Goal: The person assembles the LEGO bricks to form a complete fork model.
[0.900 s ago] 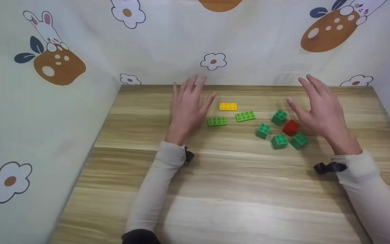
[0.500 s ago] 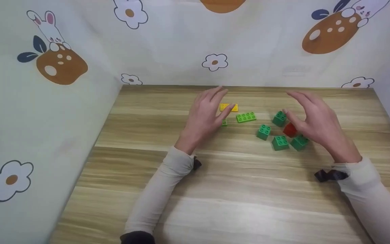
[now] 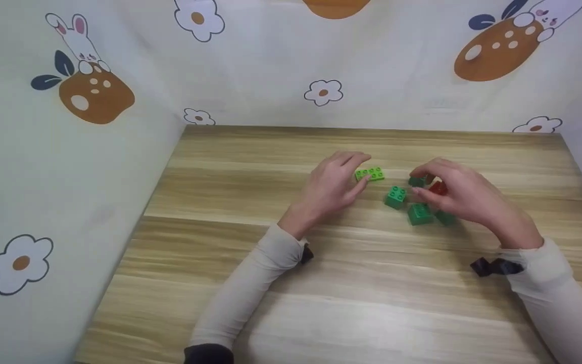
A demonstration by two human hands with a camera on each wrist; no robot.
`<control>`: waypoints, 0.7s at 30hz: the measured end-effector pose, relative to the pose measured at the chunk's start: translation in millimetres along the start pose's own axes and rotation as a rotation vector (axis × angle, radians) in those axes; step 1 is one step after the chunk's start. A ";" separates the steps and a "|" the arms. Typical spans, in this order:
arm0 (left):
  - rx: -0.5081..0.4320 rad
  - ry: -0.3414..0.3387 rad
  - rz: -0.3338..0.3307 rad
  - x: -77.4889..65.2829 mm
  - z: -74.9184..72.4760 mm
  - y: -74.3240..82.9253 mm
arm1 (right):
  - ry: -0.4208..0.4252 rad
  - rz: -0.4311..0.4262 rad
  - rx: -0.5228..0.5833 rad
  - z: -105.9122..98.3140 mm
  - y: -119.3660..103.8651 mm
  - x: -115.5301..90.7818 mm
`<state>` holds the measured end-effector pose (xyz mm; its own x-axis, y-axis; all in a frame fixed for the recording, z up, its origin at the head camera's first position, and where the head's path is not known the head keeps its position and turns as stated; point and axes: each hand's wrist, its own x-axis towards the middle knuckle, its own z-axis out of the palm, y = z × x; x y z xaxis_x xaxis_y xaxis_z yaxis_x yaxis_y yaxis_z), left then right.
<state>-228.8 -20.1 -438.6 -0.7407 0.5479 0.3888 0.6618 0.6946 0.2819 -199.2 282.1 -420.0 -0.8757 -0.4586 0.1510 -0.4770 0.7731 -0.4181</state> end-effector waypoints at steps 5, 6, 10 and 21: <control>-0.052 -0.070 0.053 3.0 11.3 10.0 | -0.134 -0.043 0.027 4.6 1.6 0.5; -0.064 -0.087 0.064 3.8 12.6 11.9 | -0.149 -0.053 0.029 5.8 1.7 0.6; -0.085 -0.153 0.105 7.7 17.3 19.3 | -0.180 -0.069 0.030 7.8 0.4 -0.8; -0.155 -0.315 0.136 20.0 33.7 27.2 | -0.235 -0.080 0.017 8.2 -1.8 -2.0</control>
<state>-229.5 25.5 -452.6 -0.6279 0.7637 0.1501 0.7486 0.5399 0.3847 -196.0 278.0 -426.8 -0.7928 -0.6089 -0.0269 -0.5412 0.7236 -0.4285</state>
